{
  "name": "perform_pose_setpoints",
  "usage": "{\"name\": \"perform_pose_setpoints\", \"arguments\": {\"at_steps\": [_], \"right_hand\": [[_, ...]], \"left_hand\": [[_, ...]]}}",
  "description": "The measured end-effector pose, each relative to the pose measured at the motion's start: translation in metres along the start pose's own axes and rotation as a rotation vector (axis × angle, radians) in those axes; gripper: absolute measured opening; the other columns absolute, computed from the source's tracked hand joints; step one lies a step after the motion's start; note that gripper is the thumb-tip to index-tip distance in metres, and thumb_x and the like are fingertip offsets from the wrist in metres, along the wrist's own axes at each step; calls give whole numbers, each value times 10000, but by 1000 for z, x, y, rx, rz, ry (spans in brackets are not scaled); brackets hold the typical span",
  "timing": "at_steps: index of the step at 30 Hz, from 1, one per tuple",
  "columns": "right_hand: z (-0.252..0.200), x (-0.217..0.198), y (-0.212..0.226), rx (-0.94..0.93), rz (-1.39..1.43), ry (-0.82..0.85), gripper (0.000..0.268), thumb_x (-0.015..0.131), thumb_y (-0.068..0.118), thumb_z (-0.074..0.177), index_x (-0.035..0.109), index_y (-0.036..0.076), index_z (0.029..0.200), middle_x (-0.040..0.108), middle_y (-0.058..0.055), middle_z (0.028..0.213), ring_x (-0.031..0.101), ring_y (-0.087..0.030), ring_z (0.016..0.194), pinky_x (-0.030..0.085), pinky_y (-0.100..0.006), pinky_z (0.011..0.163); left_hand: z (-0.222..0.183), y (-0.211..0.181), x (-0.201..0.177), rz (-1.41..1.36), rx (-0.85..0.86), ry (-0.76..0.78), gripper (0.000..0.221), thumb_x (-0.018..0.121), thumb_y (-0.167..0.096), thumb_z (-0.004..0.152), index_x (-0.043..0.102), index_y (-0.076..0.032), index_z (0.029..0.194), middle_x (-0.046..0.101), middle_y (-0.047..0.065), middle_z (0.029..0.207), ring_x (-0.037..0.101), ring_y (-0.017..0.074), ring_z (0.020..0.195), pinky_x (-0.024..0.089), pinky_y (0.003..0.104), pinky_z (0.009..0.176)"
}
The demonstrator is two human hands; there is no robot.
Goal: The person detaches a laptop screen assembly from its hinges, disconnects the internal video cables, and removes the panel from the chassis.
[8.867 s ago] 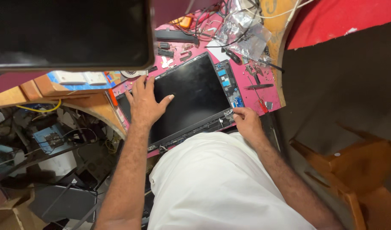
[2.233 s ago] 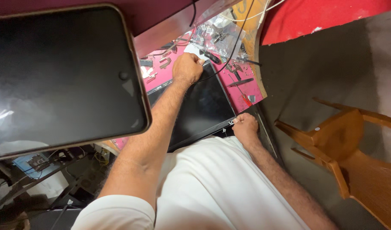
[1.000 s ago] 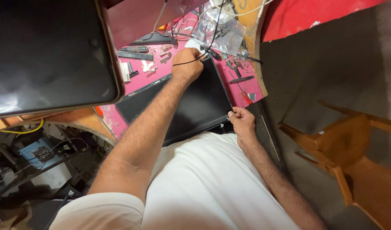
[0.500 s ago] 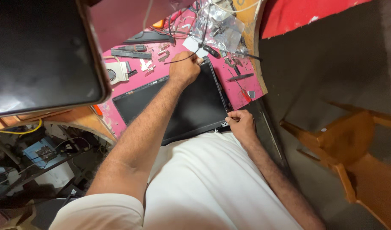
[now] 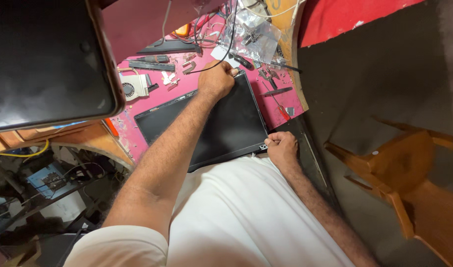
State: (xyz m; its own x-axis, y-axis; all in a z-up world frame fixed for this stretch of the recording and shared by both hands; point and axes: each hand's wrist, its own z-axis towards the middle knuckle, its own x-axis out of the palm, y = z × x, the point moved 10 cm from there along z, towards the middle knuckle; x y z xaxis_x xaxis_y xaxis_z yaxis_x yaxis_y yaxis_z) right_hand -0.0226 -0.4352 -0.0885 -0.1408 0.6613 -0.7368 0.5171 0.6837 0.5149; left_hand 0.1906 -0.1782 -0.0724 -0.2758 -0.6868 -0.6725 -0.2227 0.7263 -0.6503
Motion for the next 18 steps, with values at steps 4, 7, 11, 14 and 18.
{"name": "perform_pose_setpoints", "arguments": {"at_steps": [4,7,11,14,18], "right_hand": [[1,-1,-1,37,-9,11,166,845,147,783,780,41,894,706,-123,896,695,-228,768,551,-383,721],[-2,-2,4,9,23,2,157,837,128,783,777,35,895,690,-113,917,689,-219,761,552,-378,714],[-5,-5,5,0,30,15,148,835,126,787,776,32,886,678,-101,913,681,-212,746,548,-373,713],[-3,-7,2,6,27,22,156,836,130,785,775,38,896,676,-97,907,676,-207,746,549,-368,705],[0,-1,-3,-27,56,1,140,830,121,783,772,39,881,669,-103,903,678,-217,739,547,-370,699]], "left_hand": [[5,6,7,-14,-71,104,295,721,-382,908,781,-106,991,756,141,940,707,334,951,529,464,827],[4,10,10,-29,-100,155,302,726,-383,903,786,-99,985,753,147,939,710,331,949,532,459,829],[10,12,17,-49,-99,227,327,728,-386,908,781,-78,1002,752,163,944,718,332,941,537,450,843],[13,9,19,-82,-77,240,335,727,-380,908,774,-64,1009,749,174,943,715,335,942,535,449,846],[10,7,11,-98,-50,185,312,718,-357,912,773,-72,1027,749,177,947,719,339,941,531,456,845]]}}
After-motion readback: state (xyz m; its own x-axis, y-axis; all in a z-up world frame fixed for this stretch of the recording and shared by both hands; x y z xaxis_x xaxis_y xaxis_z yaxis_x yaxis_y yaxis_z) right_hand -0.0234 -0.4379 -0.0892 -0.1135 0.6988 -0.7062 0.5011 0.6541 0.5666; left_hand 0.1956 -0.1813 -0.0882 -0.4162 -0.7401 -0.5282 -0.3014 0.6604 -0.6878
